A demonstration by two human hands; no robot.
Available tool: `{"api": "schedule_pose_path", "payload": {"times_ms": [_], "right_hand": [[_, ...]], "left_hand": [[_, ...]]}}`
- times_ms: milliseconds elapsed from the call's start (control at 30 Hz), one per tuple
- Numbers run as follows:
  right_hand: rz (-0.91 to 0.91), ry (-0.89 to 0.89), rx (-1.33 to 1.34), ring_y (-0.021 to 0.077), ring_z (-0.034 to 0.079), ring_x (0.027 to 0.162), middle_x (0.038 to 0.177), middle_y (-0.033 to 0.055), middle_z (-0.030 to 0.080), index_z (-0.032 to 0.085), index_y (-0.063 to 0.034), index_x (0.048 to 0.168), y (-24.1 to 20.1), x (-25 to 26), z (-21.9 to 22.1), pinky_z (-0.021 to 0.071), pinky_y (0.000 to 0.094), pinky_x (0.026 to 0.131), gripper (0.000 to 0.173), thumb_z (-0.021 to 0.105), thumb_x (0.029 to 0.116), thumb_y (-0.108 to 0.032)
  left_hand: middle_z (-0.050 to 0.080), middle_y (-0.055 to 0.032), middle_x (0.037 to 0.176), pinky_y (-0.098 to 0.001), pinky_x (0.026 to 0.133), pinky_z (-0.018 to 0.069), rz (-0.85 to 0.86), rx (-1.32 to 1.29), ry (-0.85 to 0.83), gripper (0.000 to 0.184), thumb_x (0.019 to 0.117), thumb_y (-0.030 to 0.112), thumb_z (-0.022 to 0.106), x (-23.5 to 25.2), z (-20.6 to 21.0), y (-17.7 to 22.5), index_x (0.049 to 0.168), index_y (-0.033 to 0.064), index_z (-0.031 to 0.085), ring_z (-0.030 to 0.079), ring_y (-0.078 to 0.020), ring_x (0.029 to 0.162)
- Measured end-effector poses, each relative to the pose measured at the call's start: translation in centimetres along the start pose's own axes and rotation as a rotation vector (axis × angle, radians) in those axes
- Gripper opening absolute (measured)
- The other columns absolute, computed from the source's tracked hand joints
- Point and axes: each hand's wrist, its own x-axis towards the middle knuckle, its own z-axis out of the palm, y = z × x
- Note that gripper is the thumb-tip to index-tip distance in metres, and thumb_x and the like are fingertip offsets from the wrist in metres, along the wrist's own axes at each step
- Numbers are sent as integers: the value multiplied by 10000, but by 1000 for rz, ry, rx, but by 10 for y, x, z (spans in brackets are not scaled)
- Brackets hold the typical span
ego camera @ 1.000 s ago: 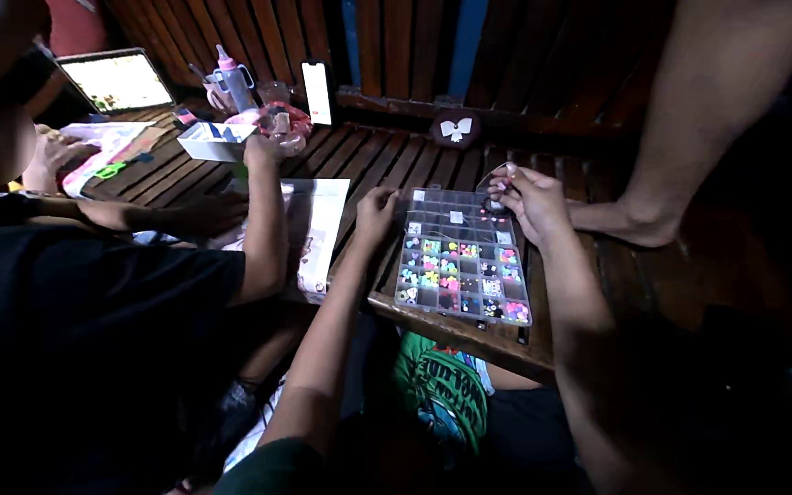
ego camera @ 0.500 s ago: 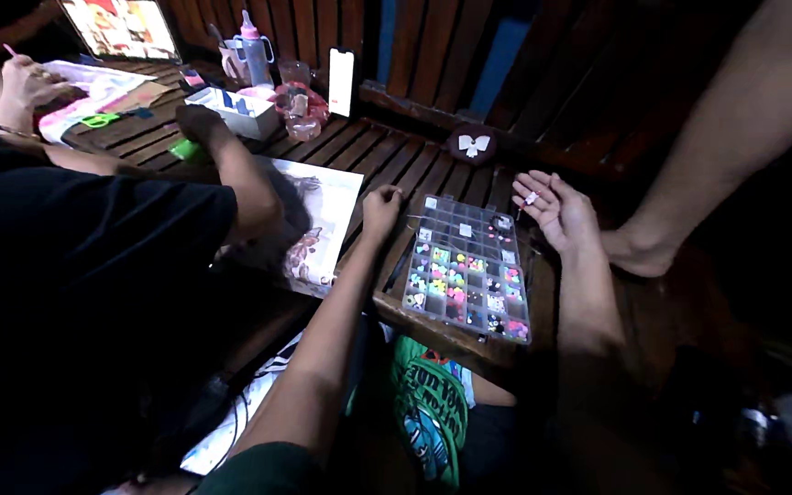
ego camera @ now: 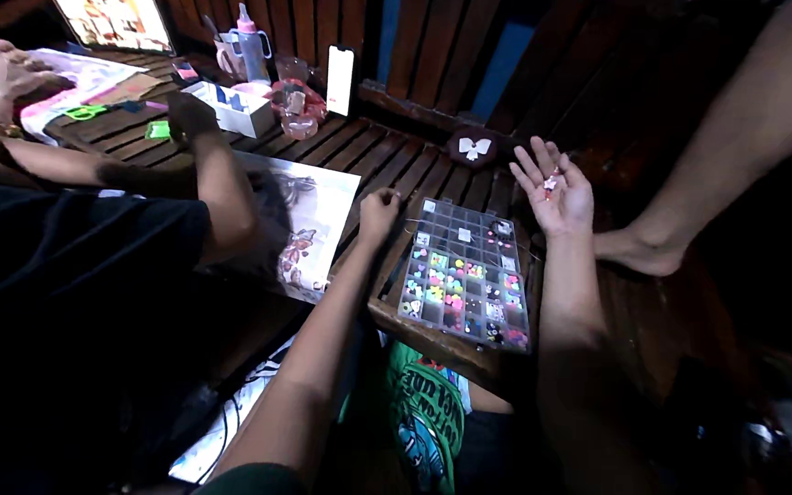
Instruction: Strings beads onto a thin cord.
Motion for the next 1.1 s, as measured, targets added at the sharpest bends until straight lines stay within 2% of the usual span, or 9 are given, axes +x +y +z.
{"api": "schedule_pose_path", "payload": {"times_ms": [67,100,200,267,567,633,767,900,1100], "right_hand": [[13,-15,9,194,546,1359,1534,93,480,326,-20,1487,-5,-11,5,449,351,1131,458,116,1137,-228],[4,-34,45,205,541,1367,1534,92,484,356,-26,1460,-4,-12,2,447,369,1135,451,116,1136,-228],[-69,-108,198,234,600,1316,1417,81,621,522,-70,1226,3,-6,-13,480,410,1109,421,135,1128,-202],[-92,-122,277,243,605,1310,1394,86,637,543,-78,1167,6,-8,-14,479,412,1110,428,132,1127,-190],[-100,-117,375,246,588,1324,1389,113,627,539,-46,1145,6,-17,3,459,407,1124,427,135,1122,-183],[-74,-115,340,242,600,1309,1355,107,652,554,-61,1110,5,-21,6,464,412,1119,436,143,1127,-206],[-75,-232,175,229,567,1352,1455,81,594,585,-103,1092,10,-34,6,450,381,1134,441,158,1125,-207],[-48,-290,129,257,590,1335,1383,131,648,584,-116,1001,14,-39,5,452,372,1141,447,157,1114,-186],[-65,-289,-104,221,535,1388,1463,113,589,560,-109,1105,12,-36,-4,400,344,1177,415,162,1121,-229]], "left_hand": [[715,-188,1056,-458,924,526,-11,11,-19,262,1053,171,551,-1,0,2,1148,-25,696,688,-268,979],[713,-193,1063,-463,931,525,-12,16,-24,267,1056,175,549,0,-1,1,1151,-27,695,687,-273,987],[713,-196,1052,-483,923,522,1,32,-26,271,1052,187,553,1,1,-2,1142,-23,698,686,-287,983],[715,-185,1043,-488,924,521,6,40,-33,273,1054,199,551,2,1,-4,1135,-13,703,685,-284,980],[716,-179,1027,-478,921,522,22,27,-36,261,1050,189,558,1,1,-3,1121,-13,707,685,-267,971],[717,-175,1038,-454,916,525,24,20,-29,260,1050,183,556,1,1,-2,1131,-14,705,686,-253,961],[716,-173,1032,-447,908,528,43,27,-34,263,1050,183,553,2,1,-4,1130,-19,701,686,-249,950],[713,-176,1042,-445,911,525,46,33,-43,264,1049,184,559,-1,1,-3,1139,-22,696,682,-251,951],[716,-177,1047,-461,928,518,48,49,-52,267,1053,187,551,-3,0,-2,1136,-16,703,683,-257,981]]}}
